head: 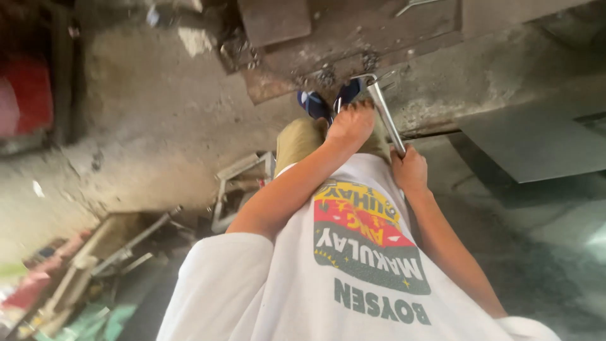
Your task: Measuring and bending metal rods using a manual bending jig.
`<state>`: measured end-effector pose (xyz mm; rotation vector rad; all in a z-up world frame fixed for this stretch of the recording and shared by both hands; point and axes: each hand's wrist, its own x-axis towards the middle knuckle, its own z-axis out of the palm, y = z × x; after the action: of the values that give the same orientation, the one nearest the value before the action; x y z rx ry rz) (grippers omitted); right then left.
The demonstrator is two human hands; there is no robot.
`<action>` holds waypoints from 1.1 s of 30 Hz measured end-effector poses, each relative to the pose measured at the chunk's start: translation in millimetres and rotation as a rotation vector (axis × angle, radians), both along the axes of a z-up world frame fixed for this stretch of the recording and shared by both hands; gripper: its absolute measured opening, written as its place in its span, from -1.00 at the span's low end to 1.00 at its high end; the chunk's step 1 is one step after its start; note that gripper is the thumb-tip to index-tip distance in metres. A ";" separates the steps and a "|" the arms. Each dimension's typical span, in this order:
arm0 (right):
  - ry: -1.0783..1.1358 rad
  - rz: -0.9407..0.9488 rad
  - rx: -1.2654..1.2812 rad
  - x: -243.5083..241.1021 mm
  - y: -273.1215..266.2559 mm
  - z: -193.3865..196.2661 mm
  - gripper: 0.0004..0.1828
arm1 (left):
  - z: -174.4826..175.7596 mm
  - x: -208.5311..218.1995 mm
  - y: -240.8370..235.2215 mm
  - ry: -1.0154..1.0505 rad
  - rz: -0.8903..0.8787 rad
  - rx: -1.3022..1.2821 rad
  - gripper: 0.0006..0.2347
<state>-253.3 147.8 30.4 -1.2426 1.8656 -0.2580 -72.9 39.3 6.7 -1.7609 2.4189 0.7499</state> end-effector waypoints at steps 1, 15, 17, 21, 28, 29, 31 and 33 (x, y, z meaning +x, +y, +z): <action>0.011 -0.008 -0.016 0.6 -2.6 -2.3 -0.60 | 7.5 1.3 -2.7 -0.112 -0.080 -0.048 -0.83; 0.505 -0.256 0.018 39.1 3.9 -21.7 -0.69 | 96.1 58.6 -17.8 -0.032 -0.626 -0.403 -0.58; 0.647 -0.351 -0.041 57.4 6.5 -23.6 -0.64 | 76.7 60.0 -22.7 0.002 -0.526 -0.119 -0.50; 0.811 -0.391 -0.115 76.9 17.8 -42.3 -0.59 | 61.3 66.5 -39.1 -0.006 -0.619 -0.148 -0.43; 1.050 -0.483 -0.116 103.7 34.0 -59.4 -0.67 | 33.4 85.0 -43.5 0.083 -0.782 -0.213 -0.61; 1.112 -0.470 -0.132 107.6 36.3 -62.0 -0.69 | 34.7 86.0 -47.5 0.088 -0.805 -0.226 -0.64; 1.145 -0.478 -0.191 112.2 41.1 -68.9 -0.75 | 33.3 84.4 -53.4 0.097 -0.840 -0.224 -0.69; 1.157 -0.480 -0.256 122.9 41.0 -75.7 -0.80 | 32.5 89.9 -60.5 0.083 -0.867 -0.219 -0.74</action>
<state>-130.4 188.7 -45.3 -1.1737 3.2192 0.0020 17.0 -21.1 39.2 -0.5495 2.9868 0.4515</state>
